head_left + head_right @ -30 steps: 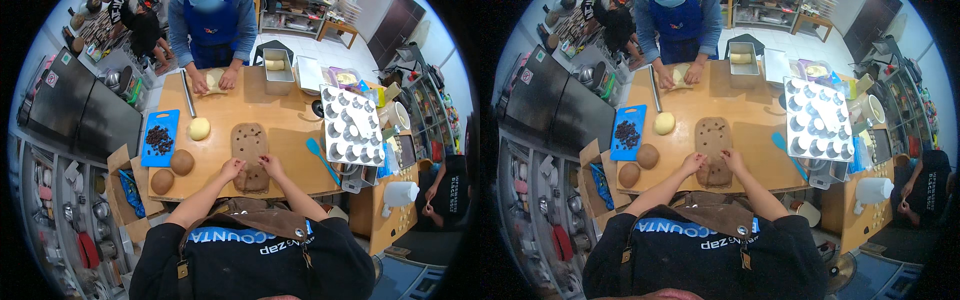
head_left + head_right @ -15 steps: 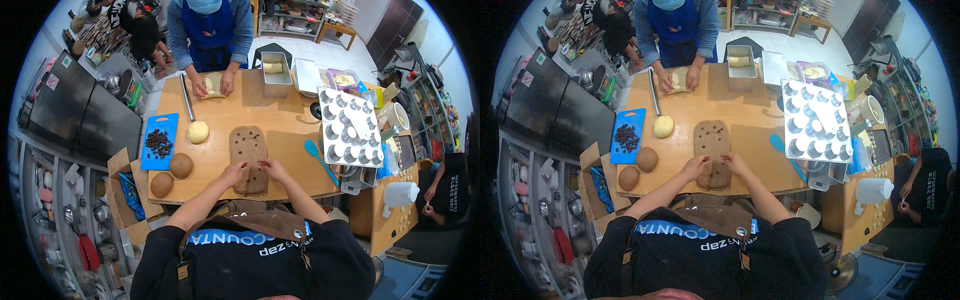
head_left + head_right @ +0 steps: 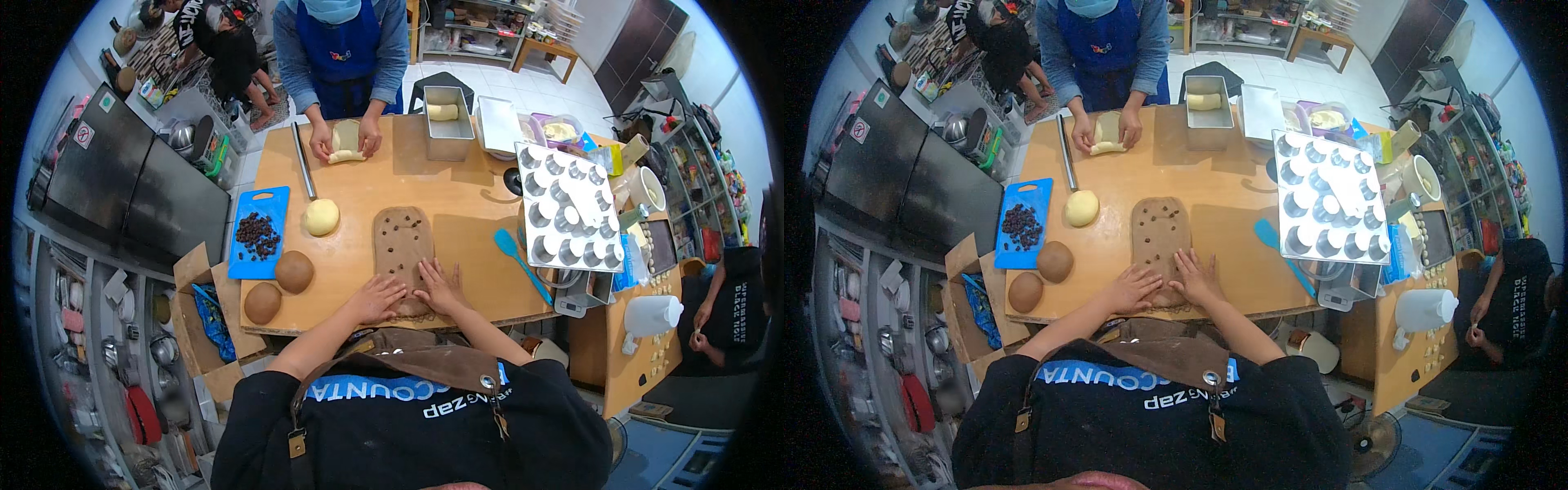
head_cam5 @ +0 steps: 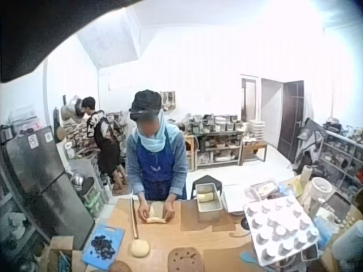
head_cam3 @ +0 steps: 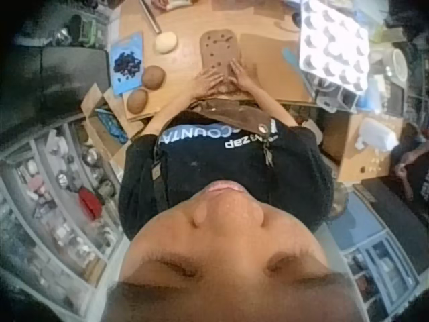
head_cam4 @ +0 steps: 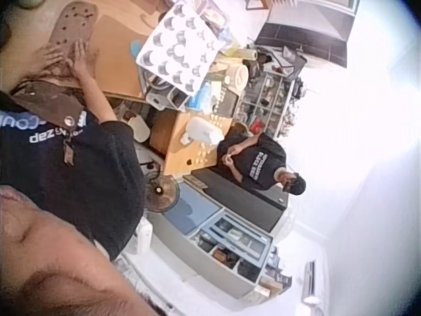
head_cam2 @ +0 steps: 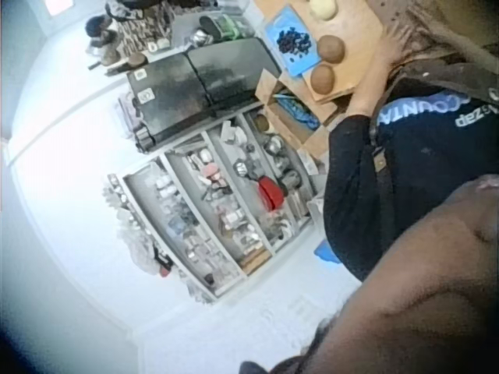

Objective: The person presses raisins into a flattened piece of dough, rolls the dough into a cylinder, and places it into a metal loaf pan.

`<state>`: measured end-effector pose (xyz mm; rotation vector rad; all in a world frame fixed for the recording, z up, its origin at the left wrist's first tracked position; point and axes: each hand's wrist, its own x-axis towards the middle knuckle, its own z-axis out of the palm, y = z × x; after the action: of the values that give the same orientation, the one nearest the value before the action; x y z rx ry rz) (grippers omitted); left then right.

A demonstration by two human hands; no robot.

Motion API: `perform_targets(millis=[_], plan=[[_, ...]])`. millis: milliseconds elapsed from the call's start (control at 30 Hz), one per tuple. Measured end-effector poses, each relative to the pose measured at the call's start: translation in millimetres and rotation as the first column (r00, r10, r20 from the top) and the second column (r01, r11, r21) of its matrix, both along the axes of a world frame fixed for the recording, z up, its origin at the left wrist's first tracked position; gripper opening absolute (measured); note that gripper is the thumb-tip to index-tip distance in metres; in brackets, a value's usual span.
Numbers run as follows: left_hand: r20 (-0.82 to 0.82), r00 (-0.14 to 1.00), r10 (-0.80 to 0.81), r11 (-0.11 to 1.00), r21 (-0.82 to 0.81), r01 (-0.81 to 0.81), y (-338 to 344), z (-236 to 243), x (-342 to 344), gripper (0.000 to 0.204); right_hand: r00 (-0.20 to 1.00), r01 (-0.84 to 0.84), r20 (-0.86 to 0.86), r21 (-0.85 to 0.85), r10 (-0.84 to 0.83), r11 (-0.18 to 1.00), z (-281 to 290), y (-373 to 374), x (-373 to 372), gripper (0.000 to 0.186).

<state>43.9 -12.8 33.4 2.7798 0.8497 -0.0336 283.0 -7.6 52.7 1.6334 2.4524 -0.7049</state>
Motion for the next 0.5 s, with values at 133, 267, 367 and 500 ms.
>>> perform_targets(millis=[133,267,367,500], plan=[[-0.157,0.981,0.111,0.991,-0.062,-0.122,-7,16,-3,0.065,0.992,0.06,-0.12,0.291,-0.026,0.955,-5,4,-15,0.076],[-0.04,0.956,0.289,0.955,-0.063,-0.291,-9,18,-12,0.065,0.979,-0.18,-0.035,0.313,0.201,0.933,-29,13,-34,0.078],[0.121,0.901,0.417,0.909,-0.029,-0.417,-19,19,-35,0.063,0.983,-0.168,-0.067,0.032,0.17,0.985,-29,19,-39,0.077],[0.298,0.802,0.518,0.847,-0.049,-0.529,-53,3,-94,0.057,0.927,0.205,-0.362,0.268,-0.099,0.941,1,34,-43,0.074]])
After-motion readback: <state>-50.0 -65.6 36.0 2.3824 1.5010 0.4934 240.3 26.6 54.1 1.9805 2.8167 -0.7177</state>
